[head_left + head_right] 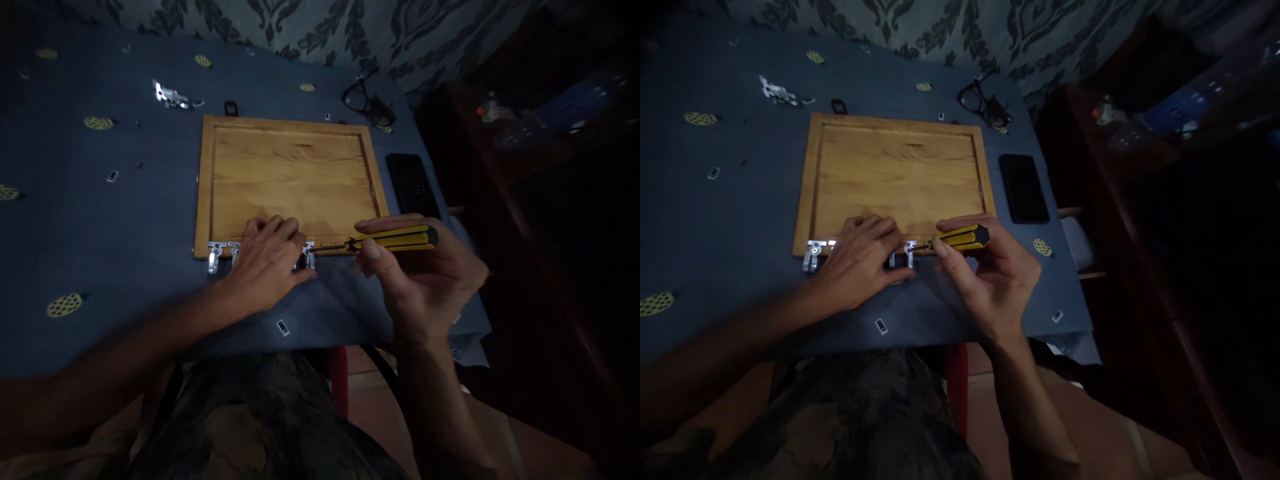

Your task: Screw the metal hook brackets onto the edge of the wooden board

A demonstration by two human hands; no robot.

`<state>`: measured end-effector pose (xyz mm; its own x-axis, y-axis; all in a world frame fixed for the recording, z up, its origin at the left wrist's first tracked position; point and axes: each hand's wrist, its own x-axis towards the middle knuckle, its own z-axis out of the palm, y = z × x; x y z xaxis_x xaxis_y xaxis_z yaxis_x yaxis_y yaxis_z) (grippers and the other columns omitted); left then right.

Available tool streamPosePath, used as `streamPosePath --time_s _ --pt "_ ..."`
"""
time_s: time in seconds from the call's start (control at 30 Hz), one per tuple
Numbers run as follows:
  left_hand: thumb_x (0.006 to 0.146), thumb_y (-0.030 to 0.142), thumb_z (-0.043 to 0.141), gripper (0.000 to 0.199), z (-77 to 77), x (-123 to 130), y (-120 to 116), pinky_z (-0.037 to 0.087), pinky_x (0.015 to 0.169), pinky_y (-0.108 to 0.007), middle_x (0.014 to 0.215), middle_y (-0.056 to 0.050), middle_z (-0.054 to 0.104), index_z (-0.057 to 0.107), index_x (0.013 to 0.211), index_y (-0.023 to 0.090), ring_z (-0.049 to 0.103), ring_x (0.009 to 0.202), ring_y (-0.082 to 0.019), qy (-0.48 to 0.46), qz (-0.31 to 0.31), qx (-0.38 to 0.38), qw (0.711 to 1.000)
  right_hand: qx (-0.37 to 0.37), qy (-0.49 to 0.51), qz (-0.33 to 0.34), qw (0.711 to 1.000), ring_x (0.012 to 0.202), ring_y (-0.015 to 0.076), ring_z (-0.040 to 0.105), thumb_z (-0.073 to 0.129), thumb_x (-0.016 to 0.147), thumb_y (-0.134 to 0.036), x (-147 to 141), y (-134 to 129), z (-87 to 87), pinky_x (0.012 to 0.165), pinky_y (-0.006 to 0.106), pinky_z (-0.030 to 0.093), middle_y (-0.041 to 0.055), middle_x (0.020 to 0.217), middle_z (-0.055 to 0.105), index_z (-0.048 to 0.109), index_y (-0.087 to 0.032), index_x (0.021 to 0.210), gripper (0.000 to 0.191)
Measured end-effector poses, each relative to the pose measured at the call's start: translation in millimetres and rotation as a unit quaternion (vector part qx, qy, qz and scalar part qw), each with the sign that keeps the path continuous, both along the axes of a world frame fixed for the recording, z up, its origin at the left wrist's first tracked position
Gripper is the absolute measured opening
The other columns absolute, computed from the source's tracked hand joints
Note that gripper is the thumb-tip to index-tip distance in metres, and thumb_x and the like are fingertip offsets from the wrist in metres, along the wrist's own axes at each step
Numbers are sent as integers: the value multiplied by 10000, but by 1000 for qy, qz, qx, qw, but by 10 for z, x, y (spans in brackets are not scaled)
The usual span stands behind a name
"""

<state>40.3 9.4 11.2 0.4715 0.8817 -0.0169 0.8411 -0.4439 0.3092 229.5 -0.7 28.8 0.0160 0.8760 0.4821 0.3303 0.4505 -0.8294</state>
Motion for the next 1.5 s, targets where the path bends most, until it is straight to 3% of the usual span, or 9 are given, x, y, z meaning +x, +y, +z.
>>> streamPosePath --time_s 0.17,0.37,0.47,0.57,0.77,1.0,1.13,1.27,1.5 --pt "945 473 765 384 -7 -8 -5 428 986 -462 1142 -107 685 713 1131 141 603 1146 -323 -2 2 1 1000 -51 32 18 998 530 107 667 848 863 -283 -34 26 51 538 269 616 -23 883 792 789 -282 929 89" --pt "948 475 760 366 -24 -14 -2 425 952 -447 1112 -105 691 712 1112 152 601 1120 -319 -8 -1 12 1000 -77 39 78 993 594 124 723 824 895 -322 13 53 71 615 289 662 -15 987 806 782 -338 1155 264" --pt "950 478 760 374 -30 -13 -3 425 959 -449 1126 -114 695 714 1118 147 607 1130 -319 -6 -1 12 1000 -79 36 86 992 603 121 736 823 896 -315 2 67 67 605 272 647 -13 976 805 803 -303 1057 163" --pt "950 479 762 388 -28 -15 -5 432 974 -457 1159 -117 701 713 1143 145 615 1150 -320 -5 0 14 1000 -71 43 66 994 516 100 687 850 865 -319 -55 91 74 474 243 569 -14 972 809 794 -279 957 114" --pt "943 477 769 399 -23 -6 -6 437 981 -471 1167 -119 699 716 1144 136 611 1169 -330 -1 0 13 1000 -67 89 65 992 452 80 634 893 814 -368 -120 157 79 420 213 534 -12 866 811 707 -226 787 235" --pt "940 484 772 395 -33 -16 -3 434 963 -455 1148 -114 701 710 1128 141 615 1146 -322 -1 -5 23 1000 -76 96 119 985 562 105 721 775 938 -378 -19 139 8 516 237 601 -8 994 813 752 -324 1215 283" --pt "942 482 770 398 -24 -18 -6 432 945 -449 1138 -112 700 707 1131 137 614 1135 -322 -3 -1 19 1000 -55 100 78 990 482 92 669 841 871 -398 -62 134 28 425 229 550 1 996 829 789 -272 996 184" --pt "942 484 769 402 -46 -17 -13 431 933 -444 1143 -111 699 700 1130 136 612 1126 -318 -9 -3 29 1000 -46 101 50 993 403 82 592 905 788 -415 -117 140 74 376 232 525 -7 886 831 734 -235 826 251" --pt "941 486 771 394 -75 -34 -17 443 953 -454 1164 -112 703 701 1136 150 622 1147 -317 -9 -4 41 999 -55 70 83 993 515 103 687 869 841 -330 -73 80 81 512 249 620 -7 925 817 783 -262 1025 215"
